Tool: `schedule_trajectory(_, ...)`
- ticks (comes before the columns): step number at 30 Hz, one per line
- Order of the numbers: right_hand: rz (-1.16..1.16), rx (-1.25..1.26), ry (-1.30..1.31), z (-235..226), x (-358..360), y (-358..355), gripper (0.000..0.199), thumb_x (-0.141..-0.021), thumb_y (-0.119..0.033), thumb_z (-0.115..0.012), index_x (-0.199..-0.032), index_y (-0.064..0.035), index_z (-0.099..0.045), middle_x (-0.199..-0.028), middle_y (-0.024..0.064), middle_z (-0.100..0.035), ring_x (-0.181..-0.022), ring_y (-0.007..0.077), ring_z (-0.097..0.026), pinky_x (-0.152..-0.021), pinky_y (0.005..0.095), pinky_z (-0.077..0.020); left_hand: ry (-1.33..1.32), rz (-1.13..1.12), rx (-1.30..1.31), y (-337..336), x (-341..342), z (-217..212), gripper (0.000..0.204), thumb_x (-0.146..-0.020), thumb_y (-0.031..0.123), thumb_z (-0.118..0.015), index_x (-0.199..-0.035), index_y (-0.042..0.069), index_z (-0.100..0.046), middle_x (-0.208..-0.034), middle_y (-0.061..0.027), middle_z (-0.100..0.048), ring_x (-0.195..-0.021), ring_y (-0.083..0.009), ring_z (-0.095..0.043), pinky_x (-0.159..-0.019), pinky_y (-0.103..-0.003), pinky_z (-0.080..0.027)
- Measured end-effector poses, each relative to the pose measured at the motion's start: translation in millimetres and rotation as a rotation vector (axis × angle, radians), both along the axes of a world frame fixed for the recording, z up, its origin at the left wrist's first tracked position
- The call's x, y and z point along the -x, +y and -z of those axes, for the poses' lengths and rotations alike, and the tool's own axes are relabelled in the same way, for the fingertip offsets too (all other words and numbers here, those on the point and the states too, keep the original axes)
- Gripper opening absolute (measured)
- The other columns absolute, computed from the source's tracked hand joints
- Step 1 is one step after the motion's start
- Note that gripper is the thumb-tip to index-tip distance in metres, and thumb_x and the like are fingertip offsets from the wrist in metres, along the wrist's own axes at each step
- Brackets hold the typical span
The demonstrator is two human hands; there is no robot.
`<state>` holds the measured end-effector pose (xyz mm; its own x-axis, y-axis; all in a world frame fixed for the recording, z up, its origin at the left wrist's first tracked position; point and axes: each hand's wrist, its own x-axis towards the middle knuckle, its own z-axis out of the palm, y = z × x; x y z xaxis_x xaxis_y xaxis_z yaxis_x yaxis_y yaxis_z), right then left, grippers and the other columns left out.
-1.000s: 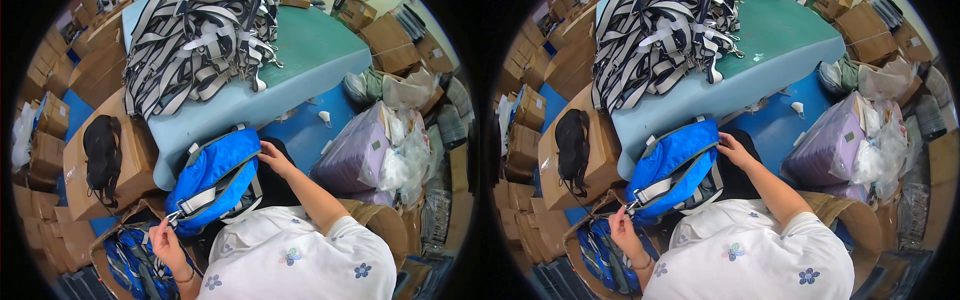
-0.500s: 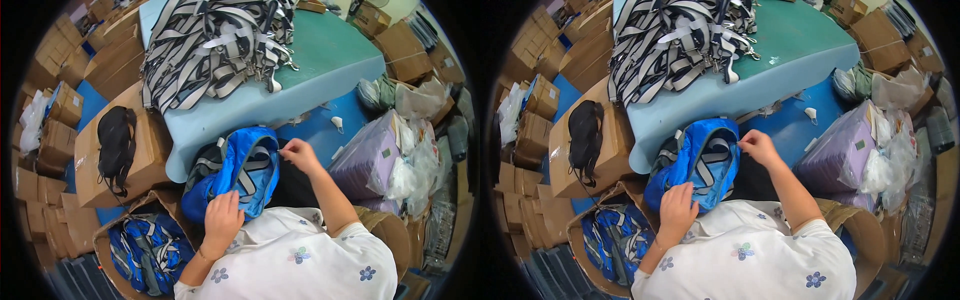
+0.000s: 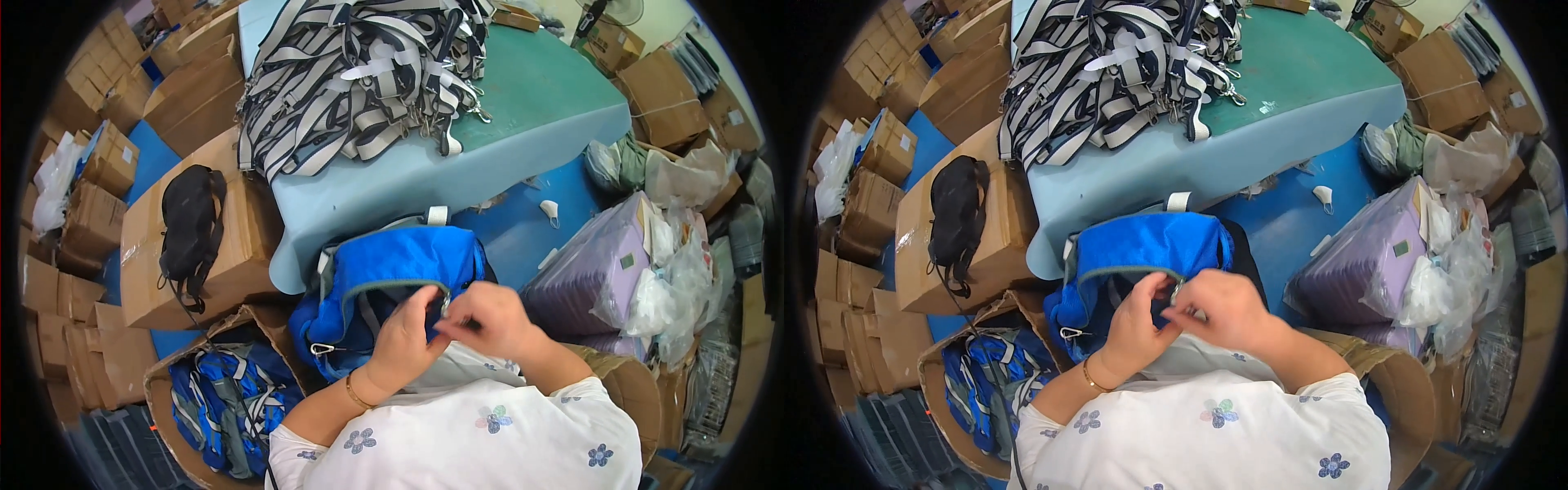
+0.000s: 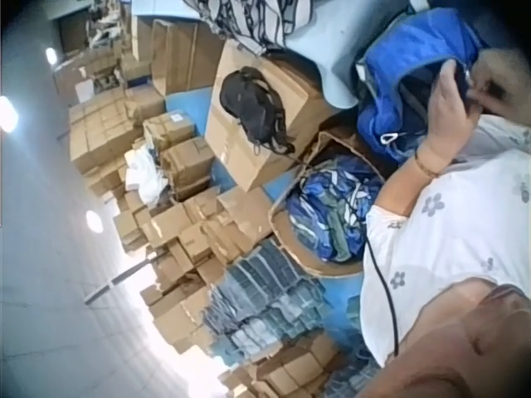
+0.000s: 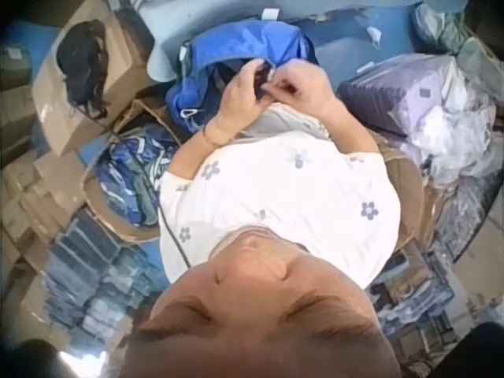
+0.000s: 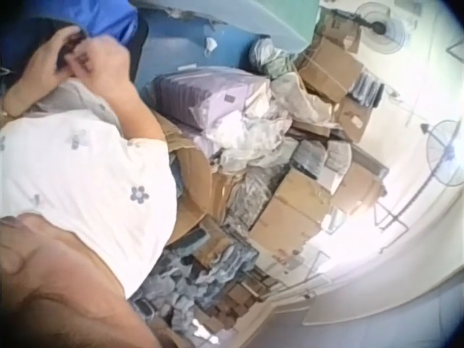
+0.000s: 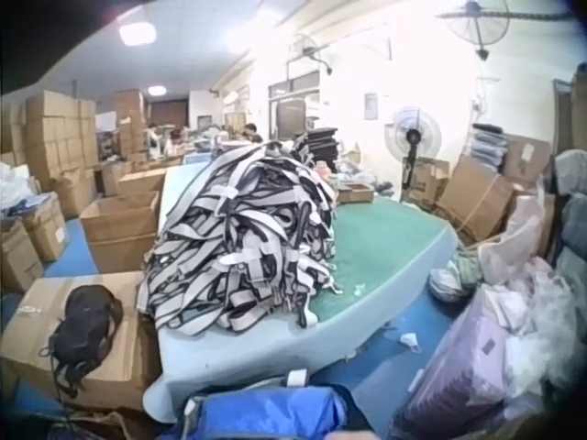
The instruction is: Attaching striped shoulder straps with metal clips to blue sports bags.
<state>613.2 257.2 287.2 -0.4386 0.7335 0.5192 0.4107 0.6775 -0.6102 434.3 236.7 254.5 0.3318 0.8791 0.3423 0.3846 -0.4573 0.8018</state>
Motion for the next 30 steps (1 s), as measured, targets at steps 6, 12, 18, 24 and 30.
schedule_trajectory(6, -0.277, -0.043, 0.131, -5, 0, 2, 0.042, -0.064, -0.024, -0.085, -0.096, -0.0084, -0.062, -0.089, 0.0030, -0.065, -0.077, 0.0217, -0.062, -0.067, 0.0318, -0.0497, -0.086, -0.177, -0.212, -13, 10, 1, 0.025, -0.080, 0.013, -0.075, -0.098, 0.005, -0.059, -0.074, -0.0114, -0.065, -0.061, -0.0278, -0.064, -0.056, -0.034, -0.050)
schedule_trajectory(12, -0.143, -0.258, -0.139, 27, -5, 23, 0.032, -0.060, -0.016, -0.075, -0.090, -0.0113, -0.065, -0.086, 0.0023, -0.062, -0.080, 0.0213, -0.060, -0.074, 0.0343, -0.0427, -0.207, -0.056, 0.015, -17, 17, -21, 0.015, -0.082, 0.007, -0.073, -0.083, 0.005, -0.057, -0.076, -0.0089, -0.065, -0.060, -0.0195, -0.061, -0.055, -0.028, -0.048)
schedule_trajectory(18, 0.000, -0.264, -0.147, 36, -57, 45, 0.029, -0.052, -0.005, -0.071, -0.080, -0.0098, -0.064, -0.076, 0.0043, -0.059, -0.071, 0.0236, -0.058, -0.065, 0.0367, -0.0425, 0.069, -0.501, -0.199, -19, 80, -14, 0.015, -0.081, 0.001, -0.070, -0.079, 0.003, -0.055, -0.076, -0.0114, -0.065, -0.063, -0.0255, -0.064, -0.056, -0.032, -0.050)
schedule_trajectory(24, 0.128, -0.126, -0.082, 21, -38, 34, 0.023, -0.051, -0.001, -0.067, -0.072, -0.0075, -0.058, -0.068, 0.0065, -0.055, -0.063, 0.0267, -0.054, -0.058, 0.0357, -0.0386, 0.049, -0.054, -0.251, -35, 56, -16, 0.031, -0.074, 0.008, -0.076, -0.099, 0.005, -0.057, -0.100, -0.0115, -0.063, -0.095, -0.0294, -0.062, -0.081, -0.039, -0.050)
schedule_trajectory(30, 0.102, -0.149, -0.100, 14, 3, 22, 0.027, -0.049, -0.005, -0.069, -0.074, -0.0123, -0.062, -0.064, 0.0014, -0.053, -0.060, 0.0213, -0.053, -0.060, 0.0341, -0.0394, 0.301, -0.146, -0.423, -9, 1, -4, 0.043, -0.073, 0.019, -0.076, -0.107, 0.000, -0.057, -0.104, -0.0136, -0.056, -0.094, -0.0302, -0.057, -0.077, -0.039, -0.048)
